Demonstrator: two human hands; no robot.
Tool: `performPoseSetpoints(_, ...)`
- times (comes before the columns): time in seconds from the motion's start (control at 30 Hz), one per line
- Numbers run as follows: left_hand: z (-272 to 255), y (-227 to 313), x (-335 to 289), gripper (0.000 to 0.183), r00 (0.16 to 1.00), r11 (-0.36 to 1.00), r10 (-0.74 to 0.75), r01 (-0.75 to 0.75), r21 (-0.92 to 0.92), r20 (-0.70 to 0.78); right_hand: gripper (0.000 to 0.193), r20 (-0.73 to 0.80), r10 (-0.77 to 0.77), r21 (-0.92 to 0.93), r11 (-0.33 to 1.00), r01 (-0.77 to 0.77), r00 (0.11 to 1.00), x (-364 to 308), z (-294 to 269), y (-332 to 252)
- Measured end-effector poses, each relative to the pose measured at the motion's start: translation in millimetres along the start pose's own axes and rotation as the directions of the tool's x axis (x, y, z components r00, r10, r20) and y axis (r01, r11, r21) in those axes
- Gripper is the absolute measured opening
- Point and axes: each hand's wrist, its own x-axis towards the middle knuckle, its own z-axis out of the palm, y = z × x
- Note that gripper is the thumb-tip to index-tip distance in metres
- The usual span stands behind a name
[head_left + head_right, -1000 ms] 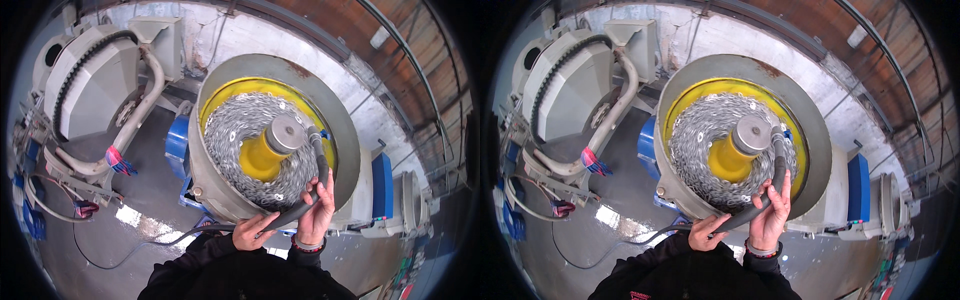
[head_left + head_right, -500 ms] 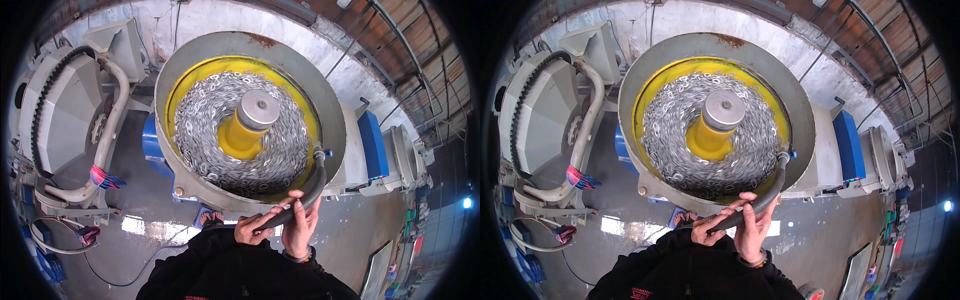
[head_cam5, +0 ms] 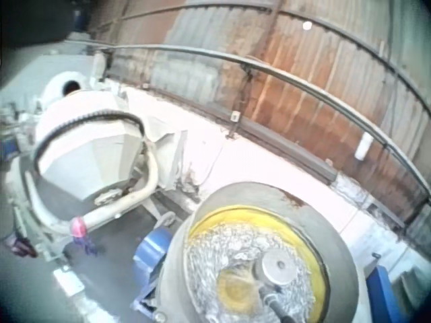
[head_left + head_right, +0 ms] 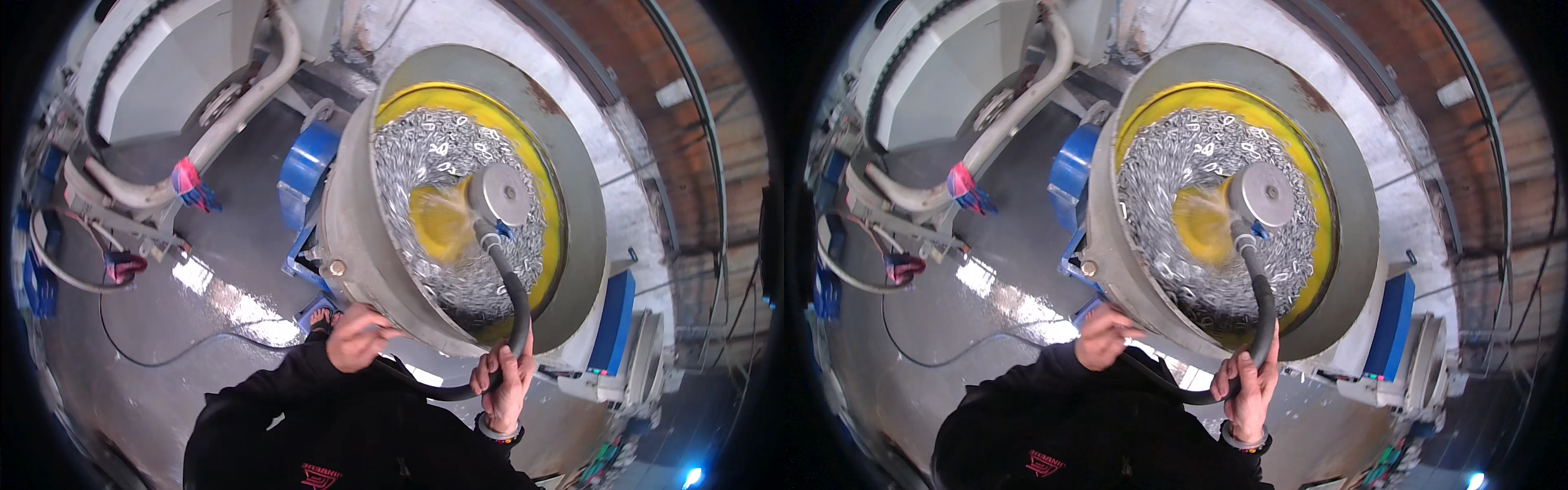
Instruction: The person uses a water hose to spray and clean the contents of multiple industrial vibratory finishing bowls on a factory floor.
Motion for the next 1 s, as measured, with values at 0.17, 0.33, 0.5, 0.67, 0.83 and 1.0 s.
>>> performPoseSetpoints(0.17, -73, 13, -2, 0.022, 0.916, 0.971, -0.196, 0.231, 0.06, -0.351, 0.064, 0.176, 0.087, -0.159, 0.985, -0.059, 0.98, 23, 28, 0)
performPoseSetpoints(0.33, -113, -25, -17, 0.023, 0.65, 0.813, -0.34, 0.567, 0.135, -0.68, 0.047, 0.177, -0.042, -0.336, 0.936, 0.101, 0.983, 54, 45, 0)
performPoseSetpoints(0.5, -138, -77, -84, 0.027, 0.264, 0.77, -0.581, 0.485, -0.415, -0.77, 0.054, 0.164, -0.254, -0.666, 0.684, 0.297, 0.953, 68, 63, 10)
performPoseSetpoints(0.67, -140, -98, -105, 0.03, 0.188, 0.672, -0.695, 0.515, -0.533, -0.694, 0.059, 0.235, -0.202, -0.653, 0.691, 0.308, 0.951, 70, 64, 26)
performPoseSetpoints(0.83, -129, -136, -106, 0.025, 0.064, 0.611, -0.76, 0.409, -0.677, -0.647, 0.056, 0.168, -0.217, -0.546, 0.791, 0.274, 0.962, 78, 55, 27)
performPoseSetpoints(1.0, -90, -240, -157, 0.019, -0.167, 0.32, -0.927, 0.111, -0.941, -0.335, 0.052, 0.09, -0.046, -0.653, 0.752, 0.094, 0.995, 83, 54, 21)
